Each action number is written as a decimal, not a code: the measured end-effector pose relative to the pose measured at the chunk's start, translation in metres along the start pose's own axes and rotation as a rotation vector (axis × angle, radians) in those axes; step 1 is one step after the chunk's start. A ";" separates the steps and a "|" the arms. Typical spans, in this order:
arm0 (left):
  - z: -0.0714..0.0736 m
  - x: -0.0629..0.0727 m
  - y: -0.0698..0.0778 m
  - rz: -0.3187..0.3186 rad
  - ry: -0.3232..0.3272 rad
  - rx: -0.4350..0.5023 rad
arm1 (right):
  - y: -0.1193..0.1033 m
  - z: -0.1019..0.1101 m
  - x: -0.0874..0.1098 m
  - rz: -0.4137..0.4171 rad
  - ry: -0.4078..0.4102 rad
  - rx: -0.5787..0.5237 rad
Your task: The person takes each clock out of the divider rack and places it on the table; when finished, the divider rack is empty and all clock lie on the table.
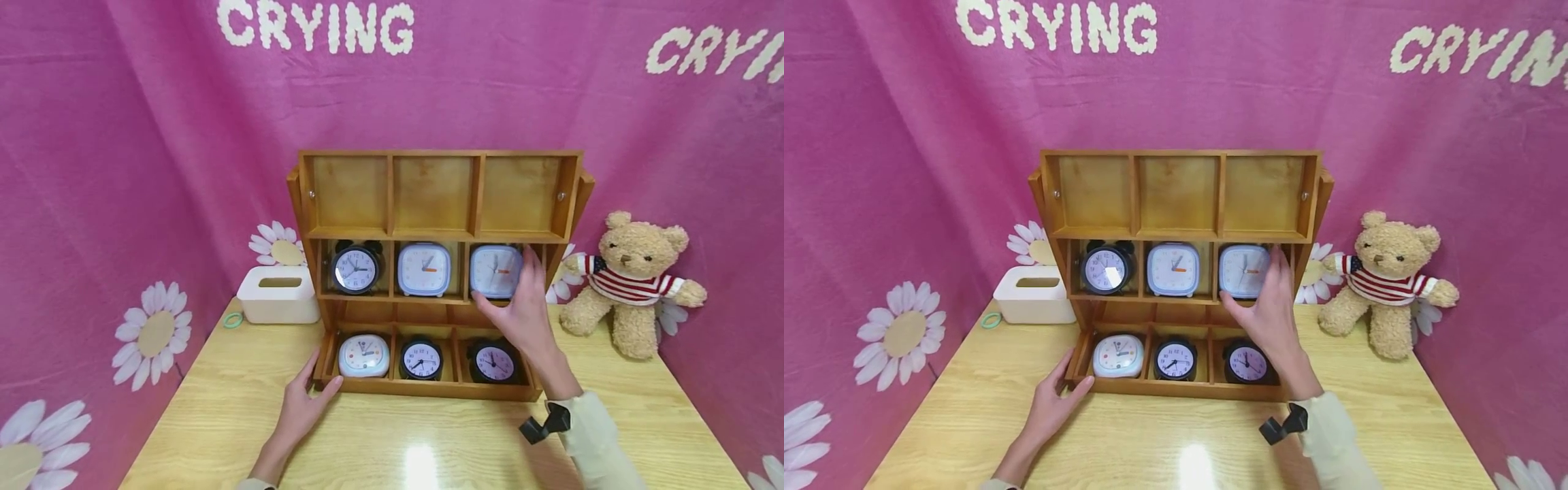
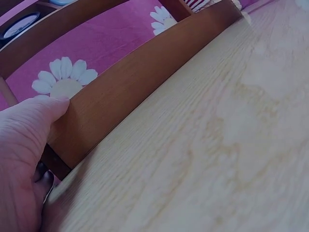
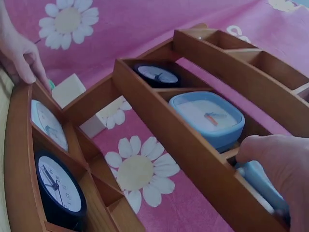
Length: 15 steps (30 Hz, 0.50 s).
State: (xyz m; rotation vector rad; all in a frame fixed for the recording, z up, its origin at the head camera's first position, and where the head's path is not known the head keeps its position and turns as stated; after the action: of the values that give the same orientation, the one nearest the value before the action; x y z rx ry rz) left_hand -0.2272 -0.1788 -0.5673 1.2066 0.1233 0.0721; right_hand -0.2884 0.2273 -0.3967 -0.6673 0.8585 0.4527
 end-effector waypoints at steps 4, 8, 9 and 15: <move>0.001 0.001 0.000 0.006 -0.008 0.042 | 0.005 -0.004 0.000 -0.074 -0.060 0.003; 0.001 0.001 0.000 0.011 -0.009 0.057 | 0.007 -0.006 0.000 -0.068 -0.042 0.018; 0.001 0.001 0.000 0.012 -0.009 0.060 | 0.007 -0.006 0.000 -0.062 -0.035 0.022; 0.000 0.000 0.000 0.024 -0.018 0.073 | 0.008 -0.006 0.000 -0.051 0.002 0.039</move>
State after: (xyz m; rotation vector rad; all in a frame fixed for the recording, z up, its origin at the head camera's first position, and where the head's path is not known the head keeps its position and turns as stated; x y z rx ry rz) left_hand -0.2276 -0.1791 -0.5674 1.2814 0.0964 0.0784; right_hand -0.2967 0.2291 -0.4022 -0.6522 0.8486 0.3883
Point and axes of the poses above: each hand's wrist, its own x-axis away from the middle knuckle, its own z-axis out of the back of the hand, y = z × x, the point moved 3 cm from there along -x, towards the middle knuckle, and after that the axes turned 13 degrees about z, right-handed, at the moved point
